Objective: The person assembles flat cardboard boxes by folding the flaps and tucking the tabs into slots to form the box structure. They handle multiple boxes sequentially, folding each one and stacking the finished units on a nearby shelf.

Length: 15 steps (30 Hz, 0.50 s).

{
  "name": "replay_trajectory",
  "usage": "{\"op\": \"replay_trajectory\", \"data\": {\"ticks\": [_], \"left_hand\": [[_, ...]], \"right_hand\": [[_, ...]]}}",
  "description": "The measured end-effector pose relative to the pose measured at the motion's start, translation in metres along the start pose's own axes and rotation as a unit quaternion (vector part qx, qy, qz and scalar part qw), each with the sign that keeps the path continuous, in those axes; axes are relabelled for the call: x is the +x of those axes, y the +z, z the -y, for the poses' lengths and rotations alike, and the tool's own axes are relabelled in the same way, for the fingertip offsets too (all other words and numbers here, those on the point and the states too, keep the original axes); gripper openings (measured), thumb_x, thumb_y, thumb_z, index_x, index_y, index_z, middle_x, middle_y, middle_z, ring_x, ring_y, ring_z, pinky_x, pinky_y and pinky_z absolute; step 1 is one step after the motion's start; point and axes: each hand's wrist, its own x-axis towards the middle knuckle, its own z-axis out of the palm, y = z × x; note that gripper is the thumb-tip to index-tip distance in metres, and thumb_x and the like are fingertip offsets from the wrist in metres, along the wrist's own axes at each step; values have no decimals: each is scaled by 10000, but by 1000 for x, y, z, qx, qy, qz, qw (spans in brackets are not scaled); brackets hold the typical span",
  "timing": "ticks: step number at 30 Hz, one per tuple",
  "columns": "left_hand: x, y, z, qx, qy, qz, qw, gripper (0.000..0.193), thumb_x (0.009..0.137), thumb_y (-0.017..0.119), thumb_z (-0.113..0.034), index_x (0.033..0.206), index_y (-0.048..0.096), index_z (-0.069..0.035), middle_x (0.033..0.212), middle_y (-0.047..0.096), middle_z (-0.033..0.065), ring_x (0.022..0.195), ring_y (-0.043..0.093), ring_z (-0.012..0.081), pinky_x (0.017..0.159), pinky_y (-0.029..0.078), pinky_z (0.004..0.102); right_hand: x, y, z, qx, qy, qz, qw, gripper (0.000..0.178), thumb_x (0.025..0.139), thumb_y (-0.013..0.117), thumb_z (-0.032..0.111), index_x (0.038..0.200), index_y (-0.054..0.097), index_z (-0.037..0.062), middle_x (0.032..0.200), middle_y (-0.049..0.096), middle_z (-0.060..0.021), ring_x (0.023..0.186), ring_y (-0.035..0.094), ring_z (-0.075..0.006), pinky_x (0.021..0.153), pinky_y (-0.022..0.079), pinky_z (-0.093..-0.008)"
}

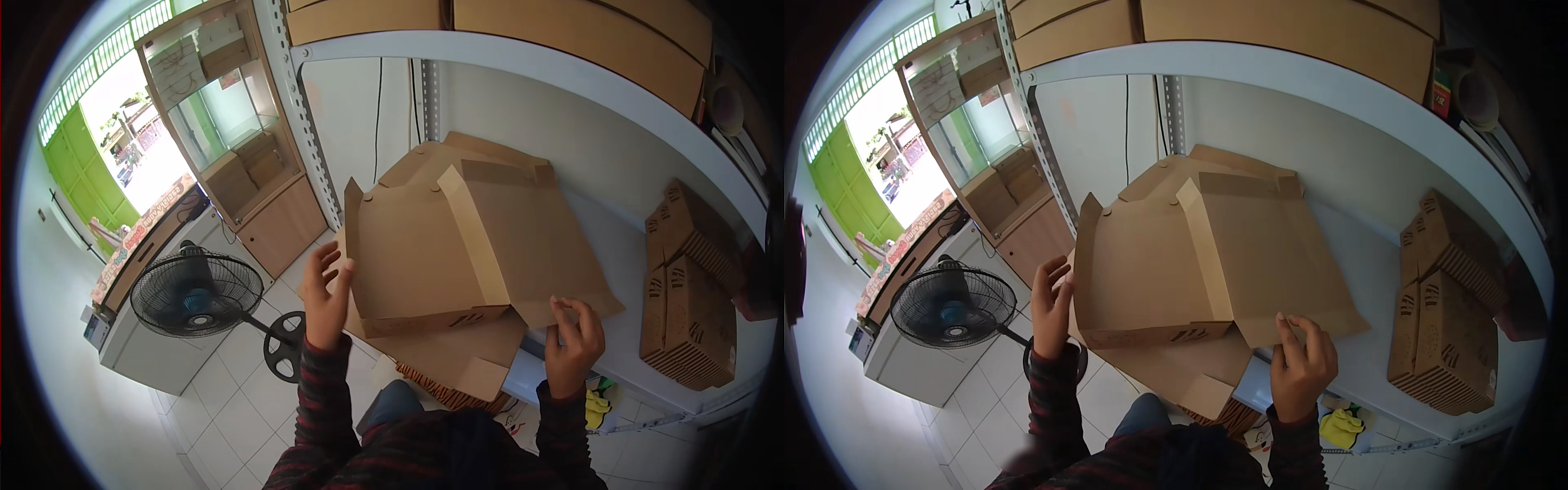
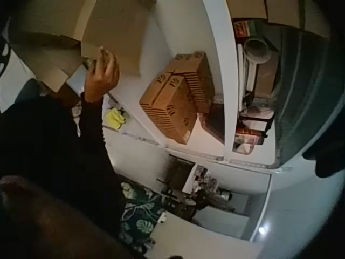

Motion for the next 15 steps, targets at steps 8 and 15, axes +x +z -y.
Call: {"op": "replay_trajectory", "data": {"ticks": [8, 15], "left_hand": [[13, 10, 43, -313, -269, 144, 899, 739, 886, 621, -187, 1465, 201, -1, 1326, 485, 165, 1104, 549, 207, 926, 451, 330], [-29, 34, 24, -368, -176, 204, 890, 931, 777, 714, -80, 1486, 116, 5, 1439, 366, 171, 1262, 461, 257, 1025, 409, 381]], "right_hand": [[-14, 13, -20, 11, 56, 49, 997, 435, 739, 584, -91, 1146, 671, 37, 1177, 641, -145, 989, 656, -326, 830, 528, -393], [-4, 6, -63, 18, 3, -76, 997, 505, 755, 519, -147, 1210, 647, 30, 1265, 610, -167, 1144, 610, -339, 942, 507, -406]]}}
